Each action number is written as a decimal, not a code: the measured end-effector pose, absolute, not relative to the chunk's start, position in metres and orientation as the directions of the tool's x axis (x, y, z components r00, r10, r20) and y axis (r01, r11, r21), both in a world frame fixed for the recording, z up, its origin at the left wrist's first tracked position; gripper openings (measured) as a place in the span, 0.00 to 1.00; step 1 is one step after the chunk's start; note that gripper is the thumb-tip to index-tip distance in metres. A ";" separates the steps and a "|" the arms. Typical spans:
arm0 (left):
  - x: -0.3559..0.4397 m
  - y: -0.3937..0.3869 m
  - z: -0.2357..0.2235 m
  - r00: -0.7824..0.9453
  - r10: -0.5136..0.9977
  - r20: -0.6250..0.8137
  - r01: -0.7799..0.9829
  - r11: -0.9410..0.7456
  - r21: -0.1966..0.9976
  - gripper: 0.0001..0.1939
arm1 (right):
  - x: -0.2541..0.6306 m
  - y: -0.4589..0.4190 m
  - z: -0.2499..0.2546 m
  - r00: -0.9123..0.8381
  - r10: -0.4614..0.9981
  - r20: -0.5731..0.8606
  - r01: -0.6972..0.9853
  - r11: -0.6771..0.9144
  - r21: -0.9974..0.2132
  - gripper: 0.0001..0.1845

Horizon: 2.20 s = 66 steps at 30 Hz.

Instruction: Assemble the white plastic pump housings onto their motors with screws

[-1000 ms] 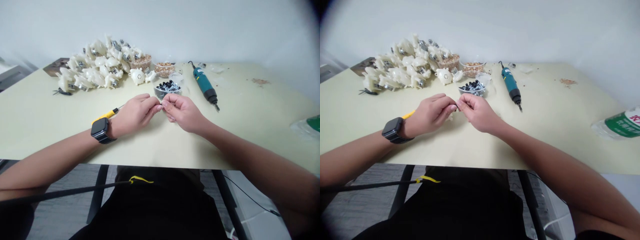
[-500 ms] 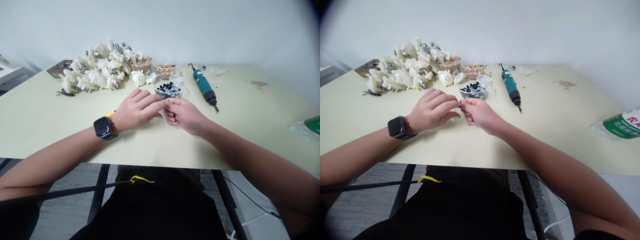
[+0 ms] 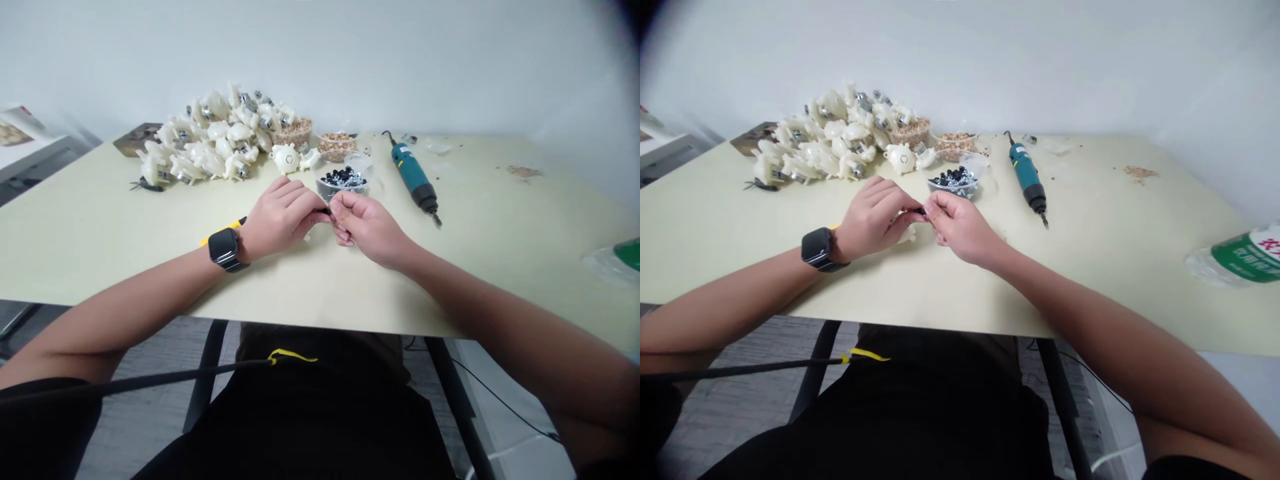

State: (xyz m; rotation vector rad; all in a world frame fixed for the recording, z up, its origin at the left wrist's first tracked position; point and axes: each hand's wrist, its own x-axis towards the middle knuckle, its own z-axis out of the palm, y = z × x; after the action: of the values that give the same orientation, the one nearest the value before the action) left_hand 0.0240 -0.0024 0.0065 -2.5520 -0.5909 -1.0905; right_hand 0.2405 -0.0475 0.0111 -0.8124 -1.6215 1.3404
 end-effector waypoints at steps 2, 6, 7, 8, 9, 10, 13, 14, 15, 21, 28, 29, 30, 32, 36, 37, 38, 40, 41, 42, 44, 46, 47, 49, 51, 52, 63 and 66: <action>0.027 -0.004 0.005 0.606 0.296 0.738 0.484 -0.874 -0.047 0.24 | 0.242 -0.046 0.009 -0.384 0.854 0.350 0.100 0.415 -0.904 0.24; 0.033 -0.008 0.005 0.567 0.382 0.729 0.480 -0.873 0.084 0.29 | 0.245 -0.045 0.009 -0.355 0.765 0.537 0.263 0.633 -0.728 0.22; 0.034 -0.011 0.007 0.560 0.409 0.721 0.468 -0.874 0.133 0.29 | 0.245 -0.045 0.010 -0.352 0.742 0.570 0.286 0.665 -0.690 0.20; 0.035 -0.013 0.008 0.554 0.445 0.704 0.448 -0.872 0.199 0.30 | 0.245 -0.044 0.010 -0.350 0.716 0.604 0.312 0.697 -0.645 0.18; 0.035 -0.016 0.010 0.547 0.490 0.679 0.420 -0.862 0.283 0.30 | 0.246 -0.043 0.010 -0.346 0.685 0.641 0.339 0.729 -0.595 0.16; 0.036 -0.019 0.012 0.540 0.541 0.645 0.386 -0.840 0.382 0.30 | 0.246 -0.043 0.011 -0.340 0.649 0.680 0.364 0.758 -0.541 0.15; 0.036 -0.025 0.016 0.506 0.666 0.548 0.271 -0.726 0.632 0.31 | 0.248 -0.042 0.013 -0.314 0.576 0.754 0.402 0.801 -0.444 0.12; 0.036 -0.026 0.017 0.494 0.688 0.532 0.241 -0.696 0.676 0.31 | 0.249 -0.042 0.014 -0.307 0.573 0.760 0.403 0.801 -0.442 0.12; 0.036 -0.026 0.017 0.485 0.699 0.525 0.218 -0.678 0.702 0.31 | 0.249 -0.042 0.014 -0.302 0.580 0.757 0.401 0.797 -0.451 0.11; 0.036 -0.025 0.015 0.481 0.702 0.525 0.191 -0.669 0.718 0.29 | 0.247 -0.044 0.013 -0.313 0.600 0.736 0.392 0.788 -0.475 0.10; 0.034 -0.027 0.014 0.504 0.682 0.530 0.211 -0.692 0.690 0.27 | 0.245 -0.043 0.010 -0.312 0.574 0.757 0.390 0.804 -0.449 0.08; 0.034 -0.027 0.014 0.505 0.683 0.527 0.217 -0.692 0.689 0.27 | 0.245 -0.042 0.010 -0.316 0.561 0.765 0.384 0.813 -0.437 0.08; 0.034 -0.027 0.014 0.505 0.686 0.524 0.224 -0.690 0.688 0.28 | 0.245 -0.041 0.009 -0.319 0.546 0.775 0.380 0.822 -0.423 0.07; 0.034 -0.028 0.015 0.504 0.691 0.518 0.238 -0.687 0.686 0.28 | 0.246 -0.041 0.008 -0.325 0.522 0.789 0.376 0.837 -0.398 0.08; 0.033 -0.028 0.015 0.515 0.675 0.529 0.259 -0.710 0.655 0.26 | 0.245 -0.041 0.008 -0.341 0.499 0.797 0.395 0.845 -0.360 0.08; 0.032 -0.028 0.015 0.521 0.665 0.536 0.262 -0.721 0.641 0.25 | 0.245 -0.042 0.008 -0.341 0.496 0.799 0.402 0.845 -0.352 0.09; 0.032 -0.028 0.016 0.526 0.653 0.545 0.265 -0.735 0.624 0.25 | 0.245 -0.042 0.008 -0.339 0.493 0.801 0.409 0.844 -0.347 0.09; 0.032 -0.028 0.017 0.533 0.627 0.568 0.282 -0.764 0.580 0.24 | 0.244 -0.043 0.008 -0.330 0.493 0.805 0.415 0.842 -0.345 0.09; 0.031 -0.027 0.017 0.536 0.614 0.579 0.295 -0.779 0.553 0.24 | 0.244 -0.044 0.008 -0.325 0.495 0.806 0.415 0.841 -0.349 0.09; 0.031 -0.027 0.018 0.539 0.601 0.590 0.312 -0.793 0.523 0.24 | 0.244 -0.044 0.008 -0.321 0.497 0.806 0.411 0.840 -0.354 0.09; 0.031 -0.026 0.020 0.548 0.568 0.614 0.345 -0.822 0.453 0.25 | 0.243 -0.045 0.008 -0.313 0.503 0.806 0.397 0.840 -0.370 0.10; 0.030 -0.025 0.021 0.563 0.529 0.635 0.368 -0.848 0.381 0.26 | 0.243 -0.046 0.008 -0.305 0.516 0.800 0.382 0.836 -0.394 0.10; 0.030 -0.024 0.021 0.568 0.514 0.642 0.378 -0.857 0.351 0.26 | 0.242 -0.047 0.009 -0.303 0.527 0.794 0.377 0.832 -0.407 0.10; 0.029 -0.023 0.020 0.581 0.496 0.645 0.395 -0.865 0.310 0.27 | 0.242 -0.049 0.010 -0.306 0.549 0.778 0.370 0.821 -0.434 0.11; 0.029 -0.021 0.019 0.591 0.484 0.645 0.401 -0.870 0.286 0.26 | 0.242 -0.050 0.012 -0.315 0.574 0.756 0.363 0.809 -0.463 0.13; 0.028 -0.021 0.019 0.594 0.475 0.649 0.398 -0.875 0.276 0.25 | 0.242 -0.050 0.012 -0.320 0.584 0.746 0.358 0.804 -0.475 0.14; 0.028 -0.021 0.015 0.589 0.417 0.692 0.382 -0.898 0.217 0.19 | 0.243 -0.050 0.011 -0.346 0.559 0.754 0.414 0.812 -0.412 0.15; 0.028 -0.021 0.014 0.587 0.376 0.717 0.358 -0.915 0.186 0.16 | 0.243 -0.050 0.012 -0.365 0.532 0.764 0.414 0.828 -0.379 0.14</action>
State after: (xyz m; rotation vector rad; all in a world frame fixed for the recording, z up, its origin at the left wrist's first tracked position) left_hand 0.0277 -0.0206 0.0145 -2.8184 -0.6520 -1.2807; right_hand 0.2434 -0.0497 0.0119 -0.6983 -2.0052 0.1481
